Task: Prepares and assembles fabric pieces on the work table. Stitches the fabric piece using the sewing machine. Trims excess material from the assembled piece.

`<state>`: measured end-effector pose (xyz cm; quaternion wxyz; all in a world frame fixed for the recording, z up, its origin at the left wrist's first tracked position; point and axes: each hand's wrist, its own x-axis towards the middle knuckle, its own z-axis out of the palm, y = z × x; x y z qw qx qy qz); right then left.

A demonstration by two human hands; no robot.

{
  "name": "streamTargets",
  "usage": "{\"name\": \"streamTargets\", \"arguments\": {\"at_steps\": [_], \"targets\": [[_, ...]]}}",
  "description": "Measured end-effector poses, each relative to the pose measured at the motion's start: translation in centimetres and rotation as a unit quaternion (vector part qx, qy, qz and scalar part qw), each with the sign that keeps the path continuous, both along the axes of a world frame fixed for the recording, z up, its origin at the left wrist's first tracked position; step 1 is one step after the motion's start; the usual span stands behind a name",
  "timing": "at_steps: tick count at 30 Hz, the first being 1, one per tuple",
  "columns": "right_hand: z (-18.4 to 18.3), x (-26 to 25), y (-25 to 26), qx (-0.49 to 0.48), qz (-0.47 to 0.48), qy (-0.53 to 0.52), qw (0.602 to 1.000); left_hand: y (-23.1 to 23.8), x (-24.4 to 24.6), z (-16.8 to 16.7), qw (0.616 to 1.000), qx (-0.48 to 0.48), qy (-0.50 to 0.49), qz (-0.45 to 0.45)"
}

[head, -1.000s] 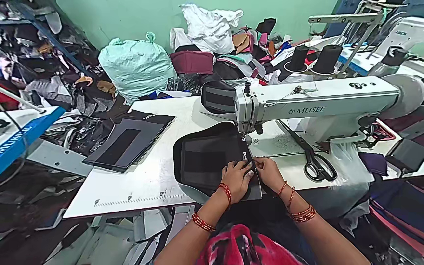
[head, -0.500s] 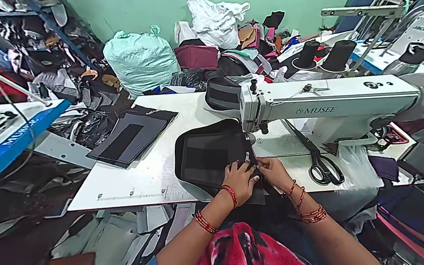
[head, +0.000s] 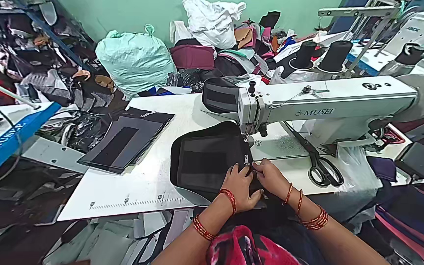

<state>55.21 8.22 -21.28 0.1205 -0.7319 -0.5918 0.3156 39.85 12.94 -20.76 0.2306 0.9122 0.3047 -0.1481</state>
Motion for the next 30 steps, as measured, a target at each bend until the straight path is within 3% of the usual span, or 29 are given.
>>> {"name": "streamTargets", "arguments": {"at_steps": [3, 6, 8, 13, 16, 22, 26, 30], "targets": [[0.6, -0.9, 0.5, -0.06, 0.017, -0.049, 0.997, 1.8, -0.5, 0.9, 0.998, -0.035, -0.054, -0.011], [0.7, -1.7, 0.7, -0.088, 0.036, -0.101, 0.99, 3.7, -0.2, 1.8, 0.988, -0.05, -0.124, 0.075], [0.8, -2.1, 0.6, -0.088, 0.038, -0.114, 0.989, 4.5, 0.9, 2.3, 0.992, -0.024, -0.09, 0.087], [1.0, -2.2, 0.5, -0.089, 0.047, -0.121, 0.988, 5.8, 4.6, 0.5, 0.998, 0.046, 0.039, -0.033], [0.9, -2.2, 0.5, -0.096, 0.047, -0.121, 0.987, 5.8, 4.9, -0.6, 0.997, 0.048, 0.041, -0.044], [1.1, -2.3, 0.5, -0.097, 0.035, -0.11, 0.989, 4.5, 2.5, -1.4, 0.997, 0.026, -0.066, -0.011], [0.9, -2.6, 0.5, -0.083, 0.032, -0.122, 0.989, 3.7, 1.1, -3.3, 0.974, 0.086, -0.21, 0.022], [0.7, -2.6, 0.7, -0.076, 0.03, -0.127, 0.988, 4.0, 1.0, -3.9, 0.97, 0.079, -0.228, 0.028]]}}
